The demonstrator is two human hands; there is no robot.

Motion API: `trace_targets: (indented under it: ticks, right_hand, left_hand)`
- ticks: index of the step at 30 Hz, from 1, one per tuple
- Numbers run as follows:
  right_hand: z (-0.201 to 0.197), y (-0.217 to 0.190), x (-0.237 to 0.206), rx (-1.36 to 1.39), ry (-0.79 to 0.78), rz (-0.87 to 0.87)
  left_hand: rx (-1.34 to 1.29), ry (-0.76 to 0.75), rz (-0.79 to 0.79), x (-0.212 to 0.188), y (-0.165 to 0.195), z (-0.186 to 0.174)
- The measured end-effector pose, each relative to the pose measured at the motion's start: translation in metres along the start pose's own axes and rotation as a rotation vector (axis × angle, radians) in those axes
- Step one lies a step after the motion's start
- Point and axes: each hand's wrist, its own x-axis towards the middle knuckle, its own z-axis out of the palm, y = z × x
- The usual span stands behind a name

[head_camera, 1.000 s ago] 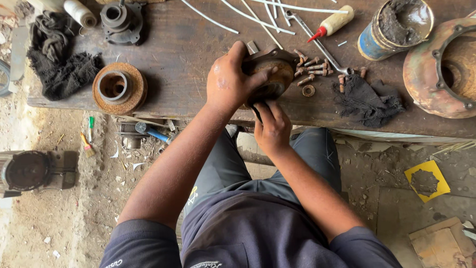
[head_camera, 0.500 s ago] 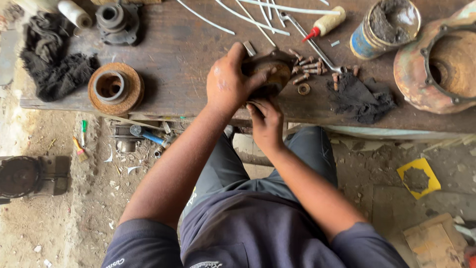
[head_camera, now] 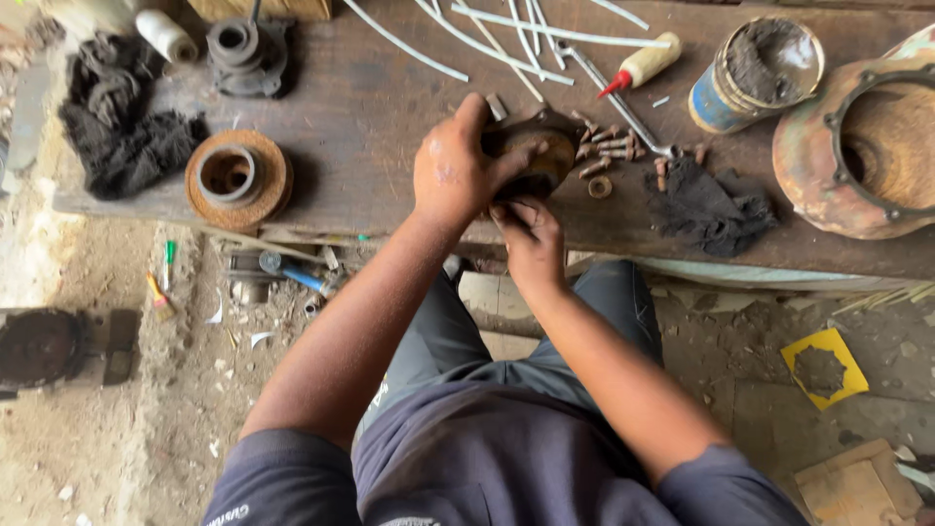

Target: The person fits a rusty impeller disc onto a pump hub at a workbench, aligning and pressing the parts together by hand and turning them to seat them. They then hold the pump housing and tap a metal drift against it to fit components together, with bolts and wrenches scattered on the bench.

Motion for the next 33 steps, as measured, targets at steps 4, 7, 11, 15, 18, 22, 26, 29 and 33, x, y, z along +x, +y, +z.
trace_targets:
  ticks: [4, 7, 11, 15, 18, 22, 26, 29, 33]
  right_hand:
    - [-0.005, 0.009, -0.006, -0.626, -0.031, -0.542]
    - [-0.002, 0.013, -0.002, -0.179, -0.005, -0.213]
    - [-0.002, 0.01, -0.001, -0.376, 0.004, -0.385]
    - [-0.002, 0.003, -0.001, -0.562, -0.034, -0.563]
    - [-0.003, -0.002, 0.002, -0.153, 0.007, -0.042]
    - [-0.008, -0.006, 0.008, -0.813, -0.077, -0.697]
    - [-0.008, -0.006, 0.012, -0.287, -0.053, -0.126]
    - [-0.006, -0.006, 0.012, -0.589, -0.05, -0.457]
    - [-0.005, -0.007, 0.01, -0.492, -0.098, -0.489]
  left_hand:
    - [-0.043, -0.008, -0.002, -0.003, 0.0, -0.001]
    - [-0.028, 0.004, -0.003, -0.004, 0.0, -0.002]
    - [-0.068, -0.034, 0.006, -0.003, 0.001, -0.003]
    - [-0.045, -0.025, -0.039, 0.0, 0.001, -0.004]
    - [-0.079, -0.038, -0.006, 0.003, -0.001, -0.005]
    - [-0.061, -0.052, -0.04, 0.007, -0.001, -0.006]
    - [-0.067, -0.023, -0.026, 0.01, -0.002, -0.006]
    - [-0.028, -0.031, -0.032, 0.01, -0.003, -0.004]
    - [-0.032, 0.02, 0.026, 0.006, -0.004, -0.002]
